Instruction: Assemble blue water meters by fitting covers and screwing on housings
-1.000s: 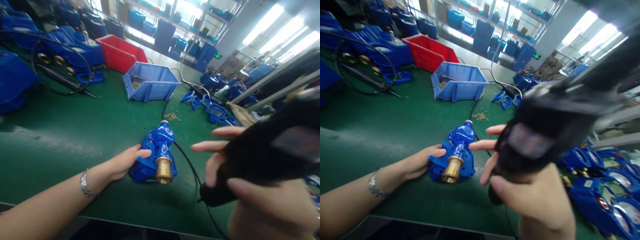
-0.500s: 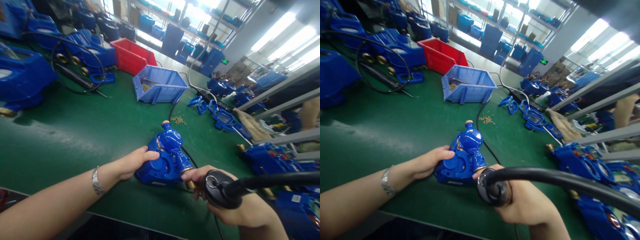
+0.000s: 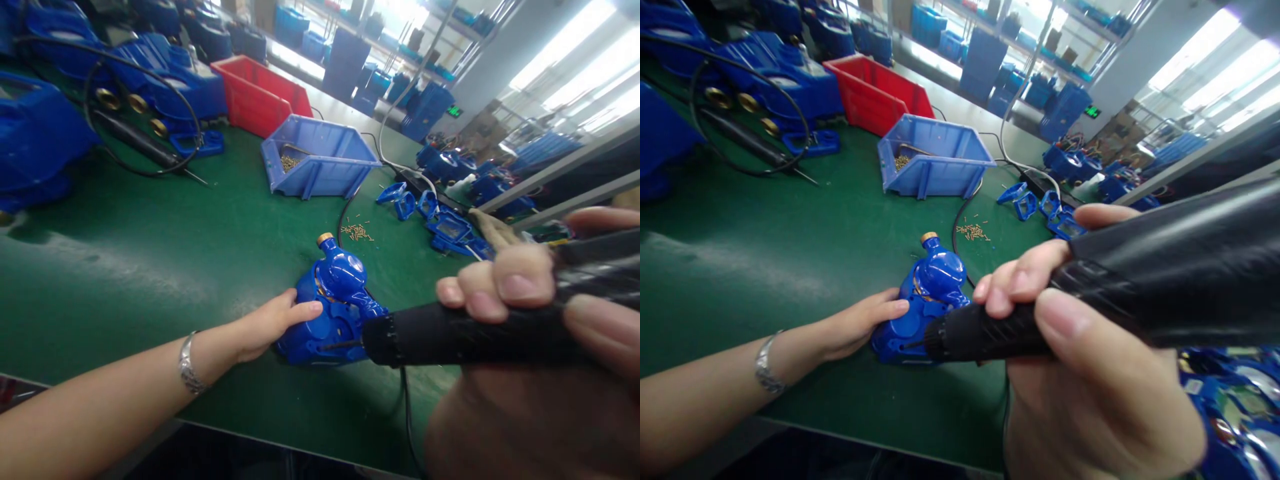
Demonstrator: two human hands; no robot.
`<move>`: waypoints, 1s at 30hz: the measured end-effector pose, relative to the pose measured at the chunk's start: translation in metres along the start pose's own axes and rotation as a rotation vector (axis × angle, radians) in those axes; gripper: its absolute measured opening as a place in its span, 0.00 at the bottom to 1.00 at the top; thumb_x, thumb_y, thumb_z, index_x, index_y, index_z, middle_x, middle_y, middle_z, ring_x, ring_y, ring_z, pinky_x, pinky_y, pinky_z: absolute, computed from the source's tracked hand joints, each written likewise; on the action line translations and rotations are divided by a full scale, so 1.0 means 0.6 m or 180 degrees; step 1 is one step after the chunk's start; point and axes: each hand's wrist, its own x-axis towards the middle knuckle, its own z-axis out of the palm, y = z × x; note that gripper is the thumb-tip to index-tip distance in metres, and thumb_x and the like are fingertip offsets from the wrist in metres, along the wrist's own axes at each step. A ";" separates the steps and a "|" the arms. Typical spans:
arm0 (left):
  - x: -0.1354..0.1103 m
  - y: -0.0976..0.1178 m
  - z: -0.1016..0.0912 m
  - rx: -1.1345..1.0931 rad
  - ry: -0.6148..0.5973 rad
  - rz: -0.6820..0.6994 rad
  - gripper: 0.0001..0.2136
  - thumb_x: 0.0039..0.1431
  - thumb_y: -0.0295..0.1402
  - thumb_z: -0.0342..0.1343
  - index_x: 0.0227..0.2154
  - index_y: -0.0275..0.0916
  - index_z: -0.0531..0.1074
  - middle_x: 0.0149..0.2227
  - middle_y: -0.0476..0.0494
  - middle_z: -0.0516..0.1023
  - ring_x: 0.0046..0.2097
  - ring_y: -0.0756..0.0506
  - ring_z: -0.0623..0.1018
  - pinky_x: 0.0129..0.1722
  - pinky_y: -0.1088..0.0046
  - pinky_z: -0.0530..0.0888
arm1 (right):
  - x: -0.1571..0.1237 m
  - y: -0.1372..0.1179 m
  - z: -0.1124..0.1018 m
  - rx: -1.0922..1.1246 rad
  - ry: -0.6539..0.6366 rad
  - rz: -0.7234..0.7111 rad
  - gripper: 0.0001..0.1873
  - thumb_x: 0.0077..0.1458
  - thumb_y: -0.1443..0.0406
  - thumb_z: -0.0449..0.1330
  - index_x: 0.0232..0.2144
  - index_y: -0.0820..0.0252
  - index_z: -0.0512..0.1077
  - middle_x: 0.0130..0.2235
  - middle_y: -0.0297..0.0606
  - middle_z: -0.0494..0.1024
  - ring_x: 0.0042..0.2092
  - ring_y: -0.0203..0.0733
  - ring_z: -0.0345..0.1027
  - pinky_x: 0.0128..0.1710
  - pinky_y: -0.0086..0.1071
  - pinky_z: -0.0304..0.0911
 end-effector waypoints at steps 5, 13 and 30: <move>-0.002 -0.002 0.006 0.0073 0.0185 0.0040 0.34 0.44 0.44 0.63 0.52 0.31 0.61 0.52 0.29 0.71 0.53 0.33 0.72 0.52 0.56 0.68 | -0.002 0.030 0.040 0.0908 -0.0318 0.0204 0.17 0.47 0.72 0.57 0.40 0.52 0.65 0.25 0.28 0.70 0.27 0.35 0.65 0.32 0.35 0.66; 0.002 -0.009 0.030 -0.0246 0.0217 0.0303 0.28 0.44 0.40 0.61 0.48 0.33 0.65 0.45 0.36 0.77 0.48 0.36 0.75 0.49 0.61 0.69 | -0.014 0.060 0.056 0.0896 -0.0178 0.0416 0.13 0.48 0.69 0.59 0.37 0.54 0.63 0.23 0.26 0.70 0.24 0.33 0.64 0.26 0.32 0.63; 0.004 0.000 0.020 0.0132 0.0167 0.0076 0.24 0.46 0.39 0.58 0.47 0.36 0.67 0.43 0.40 0.78 0.45 0.39 0.75 0.46 0.64 0.69 | -0.017 0.064 0.054 0.0858 -0.0409 0.0421 0.13 0.51 0.67 0.58 0.41 0.53 0.63 0.24 0.29 0.69 0.25 0.35 0.64 0.28 0.34 0.64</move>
